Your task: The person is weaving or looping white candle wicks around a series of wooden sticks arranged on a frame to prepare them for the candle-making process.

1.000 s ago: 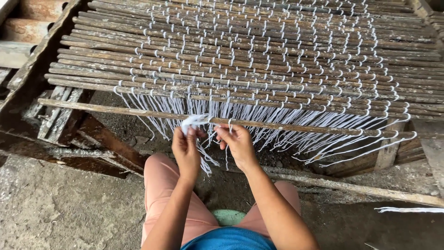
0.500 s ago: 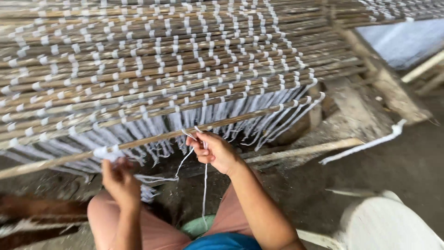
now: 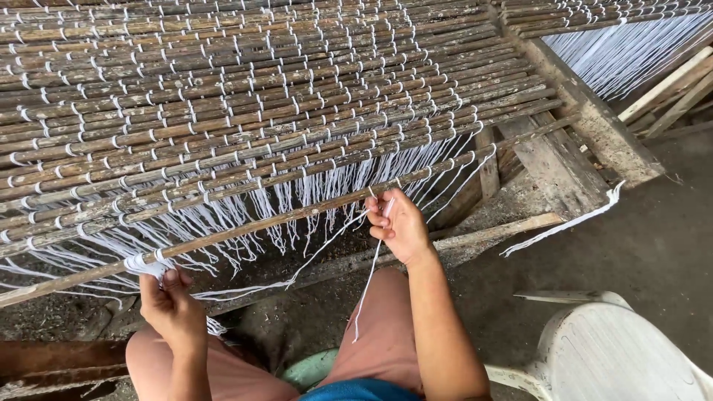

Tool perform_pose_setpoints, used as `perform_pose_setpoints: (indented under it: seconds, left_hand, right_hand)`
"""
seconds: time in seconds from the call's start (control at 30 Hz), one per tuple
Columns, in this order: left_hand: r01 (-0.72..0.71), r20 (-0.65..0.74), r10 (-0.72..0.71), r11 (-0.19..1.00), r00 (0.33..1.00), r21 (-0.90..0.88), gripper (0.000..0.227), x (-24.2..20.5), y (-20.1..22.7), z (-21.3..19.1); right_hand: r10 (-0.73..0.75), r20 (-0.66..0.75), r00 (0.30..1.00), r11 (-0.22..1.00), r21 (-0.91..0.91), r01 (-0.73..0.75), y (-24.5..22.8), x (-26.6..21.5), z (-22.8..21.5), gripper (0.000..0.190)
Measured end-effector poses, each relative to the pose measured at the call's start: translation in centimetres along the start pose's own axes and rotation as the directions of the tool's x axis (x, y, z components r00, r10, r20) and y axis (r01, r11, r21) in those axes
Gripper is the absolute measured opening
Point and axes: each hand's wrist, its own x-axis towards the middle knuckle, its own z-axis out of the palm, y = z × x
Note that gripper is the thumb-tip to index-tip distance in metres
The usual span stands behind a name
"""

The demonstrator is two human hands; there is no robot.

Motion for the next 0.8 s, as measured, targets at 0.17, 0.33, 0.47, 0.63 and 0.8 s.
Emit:
perform_pose_setpoints:
  seconds: [0.17, 0.33, 0.47, 0.63, 0.8]
  left_hand:
    - [-0.028, 0.004, 0.028, 0.999, 1.0, -0.025, 0.022, 0.0, -1.0, -0.3]
    - [-0.038, 0.022, 0.038, 0.999, 0.999, -0.005, 0.023, -0.1, 0.1, -0.2]
    - [-0.02, -0.005, 0.02, 0.996, 1.0, 0.086, 0.02, -0.1, -0.6, 0.2]
    - [-0.042, 0.01, 0.041, 0.994, 0.999, 0.096, 0.019, 0.0, -1.6, 0.0]
    - [-0.175, 0.094, 0.152, 0.928, 0.984, 0.33, 0.028, 0.4, -2.1, -1.4]
  right_hand:
    - [-0.021, -0.014, 1.0, 1.0, 0.008, 0.021, 0.5, 1.4, -1.7, 0.028]
    - [-0.232, 0.043, 0.972, 0.917, -0.323, 0.234, 4.9, 1.5, -1.9, 0.048]
    - [-0.461, 0.018, 0.887, 0.553, -0.776, 0.304, 12.0, 2.1, -6.0, 0.058]
    - [-0.419, -0.134, 0.898, 0.577, -0.803, 0.149, 17.6, 2.2, -9.1, 0.041]
    - [-0.431, -0.056, 0.901, 0.328, -0.94, 0.098, 17.6, 3.1, -8.6, 0.045]
